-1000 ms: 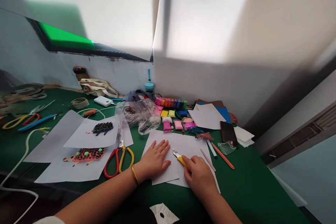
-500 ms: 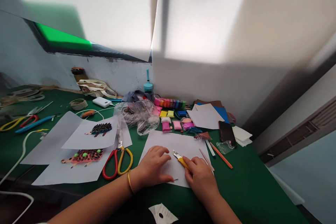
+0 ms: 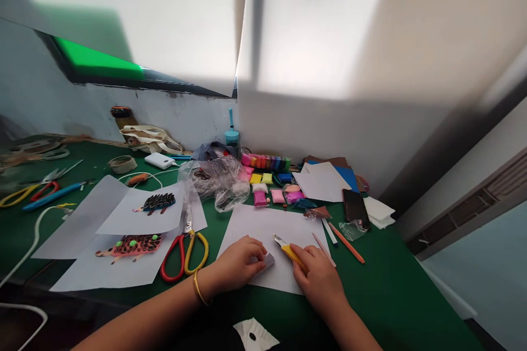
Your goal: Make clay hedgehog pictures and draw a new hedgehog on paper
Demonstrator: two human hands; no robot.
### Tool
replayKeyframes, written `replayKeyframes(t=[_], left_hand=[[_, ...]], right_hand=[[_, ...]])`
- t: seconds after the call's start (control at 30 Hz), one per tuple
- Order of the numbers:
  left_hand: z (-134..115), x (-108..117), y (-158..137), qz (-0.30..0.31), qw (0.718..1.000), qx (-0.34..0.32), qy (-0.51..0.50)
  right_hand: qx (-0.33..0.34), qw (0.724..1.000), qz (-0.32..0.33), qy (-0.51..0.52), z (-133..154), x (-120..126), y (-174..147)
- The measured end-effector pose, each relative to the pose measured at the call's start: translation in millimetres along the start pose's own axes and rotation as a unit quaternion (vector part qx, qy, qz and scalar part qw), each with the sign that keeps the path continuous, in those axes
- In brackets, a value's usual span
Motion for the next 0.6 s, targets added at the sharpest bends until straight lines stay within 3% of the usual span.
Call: replayKeyframes(t=[0.2, 0.37, 0.47, 0.6], left_hand=[[15.7, -2.5, 3.7, -0.005, 0.991, 0.08, -0.11], [20.6, 4.4, 5.0, -0.054, 0.99, 0.101, -0.088], [20.1, 8.2, 6.4, -0.062, 0.991, 0.1, -0.059], [13.7, 11.5, 5.8, -0.041, 0.994, 0.086, -0.045]], right_hand=[[-0.035, 0.996, 0.038, 0.075, -10.0, 14.1, -6.5], [-0.015, 0.986, 0.109, 0.125, -9.2, 22.9, -10.7], [0.02, 0.987, 0.124, 0.098, -1.5, 21.6, -8.9], [0.049, 0.995, 0.09, 0.015, 10.5, 15.8, 2.1]])
Point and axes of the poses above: each hand's wrist, its own y-axis towards the middle knuckle, its own x-axis out of the back of the hand, z = x × y, the point moved 3 cm from there along y, towards the middle knuckle
